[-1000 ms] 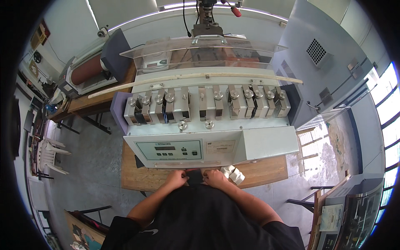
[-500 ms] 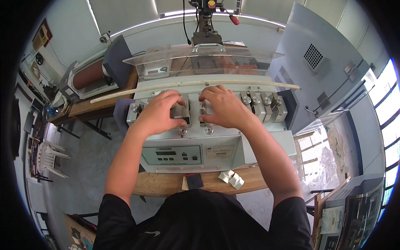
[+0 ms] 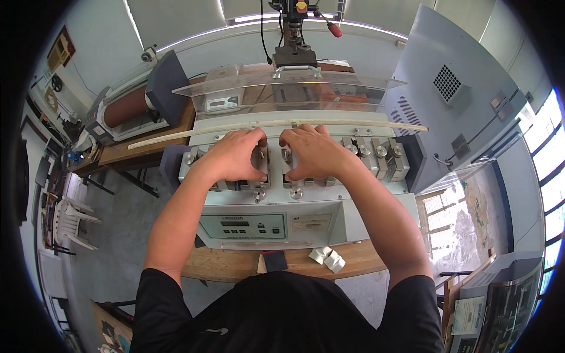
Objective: Testing shoe materials using a flex test machine by clamping fabric swatches and operating the machine.
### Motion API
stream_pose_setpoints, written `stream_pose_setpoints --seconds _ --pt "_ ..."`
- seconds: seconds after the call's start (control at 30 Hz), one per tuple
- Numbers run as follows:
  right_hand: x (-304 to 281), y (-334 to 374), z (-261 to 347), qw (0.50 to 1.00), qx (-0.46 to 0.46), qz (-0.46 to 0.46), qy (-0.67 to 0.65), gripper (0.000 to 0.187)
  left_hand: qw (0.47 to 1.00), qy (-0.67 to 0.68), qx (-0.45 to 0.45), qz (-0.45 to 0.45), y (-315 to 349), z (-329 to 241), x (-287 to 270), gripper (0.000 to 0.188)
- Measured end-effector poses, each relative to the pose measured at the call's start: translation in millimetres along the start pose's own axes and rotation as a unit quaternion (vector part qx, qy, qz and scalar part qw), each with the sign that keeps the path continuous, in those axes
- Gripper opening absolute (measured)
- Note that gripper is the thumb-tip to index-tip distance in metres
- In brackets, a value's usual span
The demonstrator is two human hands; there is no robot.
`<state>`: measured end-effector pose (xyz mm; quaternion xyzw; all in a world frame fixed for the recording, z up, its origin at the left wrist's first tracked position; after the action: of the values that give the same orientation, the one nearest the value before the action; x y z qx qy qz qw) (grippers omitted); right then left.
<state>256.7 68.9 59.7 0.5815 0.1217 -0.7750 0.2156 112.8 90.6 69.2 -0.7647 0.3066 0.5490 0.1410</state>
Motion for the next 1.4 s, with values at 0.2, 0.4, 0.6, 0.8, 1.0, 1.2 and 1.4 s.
stream_pose_setpoints --seconds 0.2,0.4,0.6,0.8,1.0,1.2,1.4 --pt "-12.2 0.1 -3.4 0.999 -0.018 -0.041 -0.021 0.065 0.999 0.019 0.015 -0.039 3.0 1.2 -11.4 0.062" --pt "-53.3 29.8 -4.1 0.983 -0.047 -0.171 -0.053 0.059 0.987 0.060 0.064 -0.136 27.7 -6.8 -50.4 0.059" --pt "-53.5 73.2 -3.8 0.974 -0.048 -0.202 -0.088 0.054 0.968 0.054 0.154 -0.191 62.6 -25.9 -40.2 0.055" --pt "-14.4 114.1 -5.4 0.972 -0.001 -0.217 -0.088 0.056 0.960 0.094 0.203 -0.167 68.4 -62.3 31.0 0.051" --pt "19.9 162.0 -20.0 0.968 0.100 -0.215 -0.085 0.057 0.957 0.143 0.235 -0.091 42.0 -97.4 93.7 0.052" --pt "42.6 206.6 -36.6 0.963 0.199 -0.174 -0.061 0.059 0.944 0.123 0.301 -0.048 5.2 -129.2 117.8 0.051" --pt "49.9 214.1 -40.5 0.958 0.213 -0.176 -0.075 0.058 0.934 0.104 0.343 -0.004 -17.1 -148.4 126.0 0.047"
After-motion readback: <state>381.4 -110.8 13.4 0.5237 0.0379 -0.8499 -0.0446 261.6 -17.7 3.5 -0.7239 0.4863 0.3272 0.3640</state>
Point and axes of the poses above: each hand's wrist, its own y-axis away from the middle knuckle, its own x-axis out of the palm, z = x × y, the point moved 6 cm from there along -y, towards the middle knuckle
